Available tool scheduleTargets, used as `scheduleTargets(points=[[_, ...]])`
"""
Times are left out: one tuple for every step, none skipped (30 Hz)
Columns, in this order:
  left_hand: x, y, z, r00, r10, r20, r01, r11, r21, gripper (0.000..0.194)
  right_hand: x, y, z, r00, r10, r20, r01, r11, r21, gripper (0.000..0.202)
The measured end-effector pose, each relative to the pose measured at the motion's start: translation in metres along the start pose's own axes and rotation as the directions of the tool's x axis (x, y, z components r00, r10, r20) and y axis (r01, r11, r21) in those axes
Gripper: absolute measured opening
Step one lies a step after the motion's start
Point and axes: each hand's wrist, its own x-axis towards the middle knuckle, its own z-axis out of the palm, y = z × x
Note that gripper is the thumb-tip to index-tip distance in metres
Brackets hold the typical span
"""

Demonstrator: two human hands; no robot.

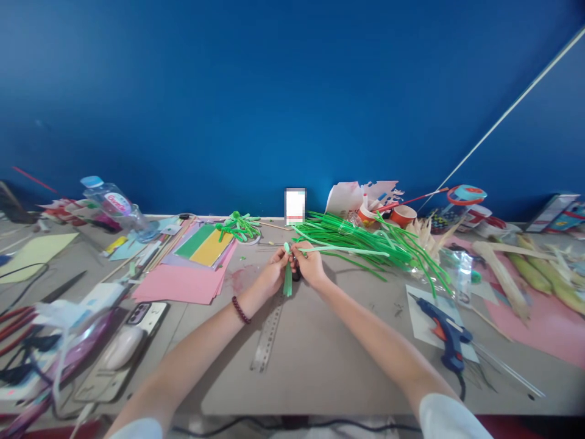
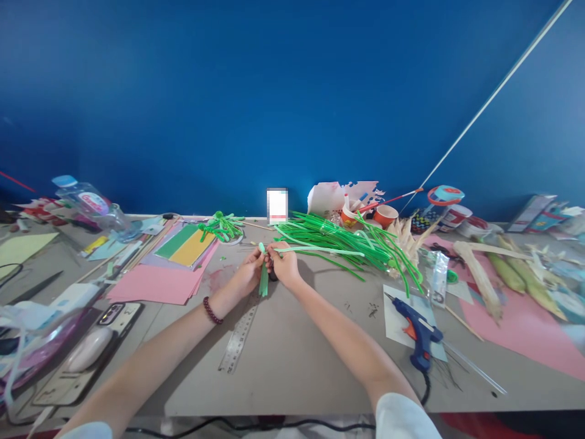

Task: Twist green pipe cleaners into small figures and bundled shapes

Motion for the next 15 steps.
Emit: scheduleTargets(points=[[0.0,0.001,0.0,1.0,-0.006,-0.009,0.006,1.0,-0.014,0.031,0.0,-0.001,0.0,1.0,0.029,0.006,-0.029,0.999,0.028,0.024],[0.0,0.001,0.001,1.0,-0.013,-0.019,0.013,1.0,-0.021,0.029,0.0,-0.003,0.0,0.998,0.055,0.019,-0.056,0.997,0.056,0.027],[0.0,0.002,0.001,0.999,-0.019,-0.032,0.019,1.0,-0.021,0.028,0.0,-0.004,-0.001,0.996,0.08,0.04,-0.083,0.993,0.08,0.029],[0.0,0.004,0.001,0.998,-0.026,-0.048,0.026,1.0,-0.013,0.027,0.001,-0.006,-0.001,0.993,0.104,0.061,-0.11,0.99,0.093,0.031],[0.0,0.005,0.001,0.997,-0.03,-0.068,0.03,1.0,0.004,0.026,0.002,-0.008,-0.002,0.989,0.126,0.074,-0.132,0.987,0.091,0.033],[0.0,0.007,0.001,0.995,-0.028,-0.091,0.03,0.999,0.029,0.026,0.003,-0.011,-0.003,0.987,0.144,0.074,-0.149,0.986,0.072,0.034],[0.0,0.008,0.002,0.993,-0.018,-0.117,0.025,0.998,0.06,0.026,0.004,-0.013,-0.005,0.985,0.16,0.062,-0.162,0.986,0.034,0.034],[0.0,0.009,0.003,0.99,-0.001,-0.142,0.015,0.996,0.093,0.025,0.006,-0.016,-0.007,0.983,0.176,0.052,-0.175,0.984,-0.021,0.034],[-0.001,0.011,0.004,0.987,0.023,-0.16,-0.003,0.992,0.125,0.025,0.007,-0.018,-0.01,0.98,0.192,0.051,-0.187,0.978,-0.093,0.034],[-0.001,0.012,0.005,0.983,0.052,-0.175,-0.024,0.988,0.153,0.025,0.008,-0.022,-0.013,0.975,0.209,0.07,-0.194,0.965,-0.179,0.036],[-0.002,0.014,0.007,0.979,0.08,-0.186,-0.047,0.982,0.18,0.024,0.009,-0.025,-0.016,0.967,0.227,0.112,-0.19,0.943,-0.272,0.039],[-0.003,0.016,0.009,0.975,0.11,-0.192,-0.069,0.976,0.208,0.024,0.009,-0.03,-0.02,0.958,0.236,0.161,-0.164,0.916,-0.366,0.042],[-0.004,0.018,0.011,0.971,0.139,-0.196,-0.09,0.966,0.242,0.024,0.009,-0.036,-0.025,0.952,0.224,0.208,-0.111,0.887,-0.449,0.042],[-0.005,0.021,0.014,0.968,0.164,-0.188,-0.106,0.953,0.284,0.023,0.008,-0.042,-0.029,0.951,0.185,0.247,-0.036,0.861,-0.507,0.043],[-0.006,0.024,0.017,0.965,0.195,-0.174,-0.131,0.937,0.323,0.023,0.006,-0.05,-0.032,0.957,0.118,0.264,0.047,0.837,-0.544,0.042]])
